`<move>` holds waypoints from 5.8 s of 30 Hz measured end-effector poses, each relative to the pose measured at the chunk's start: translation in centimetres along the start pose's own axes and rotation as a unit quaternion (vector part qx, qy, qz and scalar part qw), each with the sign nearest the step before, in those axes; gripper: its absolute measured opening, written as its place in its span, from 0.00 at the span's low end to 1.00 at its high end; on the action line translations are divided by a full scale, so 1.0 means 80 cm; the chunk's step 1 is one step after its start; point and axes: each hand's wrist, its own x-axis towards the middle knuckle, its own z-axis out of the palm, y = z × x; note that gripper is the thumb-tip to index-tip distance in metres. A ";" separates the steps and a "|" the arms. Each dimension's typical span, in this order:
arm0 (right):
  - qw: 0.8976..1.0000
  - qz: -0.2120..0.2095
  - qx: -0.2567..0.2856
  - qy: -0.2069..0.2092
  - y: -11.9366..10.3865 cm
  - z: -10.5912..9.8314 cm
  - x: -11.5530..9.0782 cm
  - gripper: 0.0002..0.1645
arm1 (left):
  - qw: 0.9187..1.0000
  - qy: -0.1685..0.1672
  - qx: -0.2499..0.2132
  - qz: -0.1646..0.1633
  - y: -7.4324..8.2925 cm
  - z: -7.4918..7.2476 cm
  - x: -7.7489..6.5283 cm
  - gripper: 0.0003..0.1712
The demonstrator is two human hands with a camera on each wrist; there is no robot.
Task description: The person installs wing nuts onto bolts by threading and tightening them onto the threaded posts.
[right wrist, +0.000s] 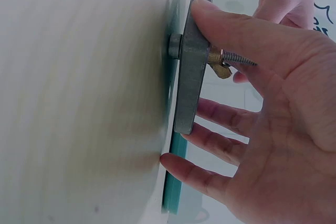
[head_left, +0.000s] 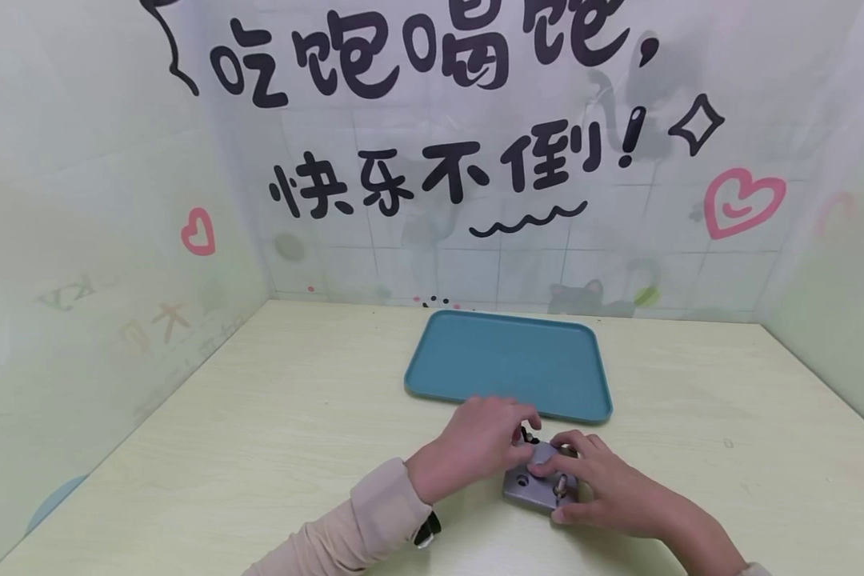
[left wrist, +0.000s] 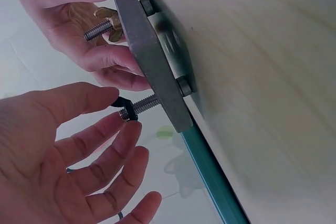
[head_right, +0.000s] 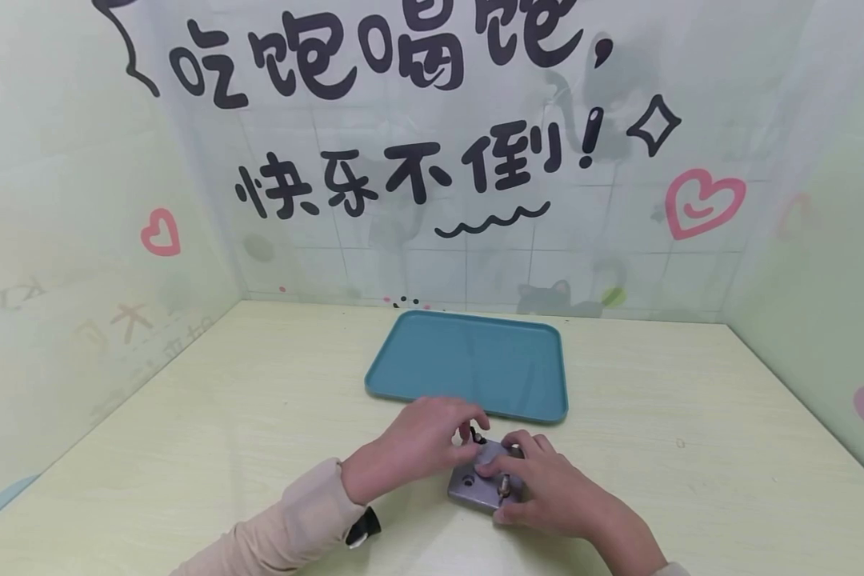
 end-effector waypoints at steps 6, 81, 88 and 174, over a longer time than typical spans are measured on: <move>1.000 0.006 -0.002 -0.001 0.000 0.001 0.000 0.24 | 1.000 -0.005 -0.006 -0.001 0.000 0.001 0.000 0.14; 0.999 0.030 0.009 -0.021 0.009 -0.005 -0.004 0.24 | 1.000 -0.011 0.007 -0.010 0.011 0.005 0.004 0.12; 1.000 0.024 0.006 -0.019 0.009 -0.005 -0.003 0.25 | 1.000 -0.007 0.010 -0.005 0.012 0.007 0.005 0.16; 0.998 0.002 0.011 -0.068 0.009 -0.021 0.020 0.21 | 0.999 -0.013 0.029 -0.018 0.008 0.005 0.008 0.14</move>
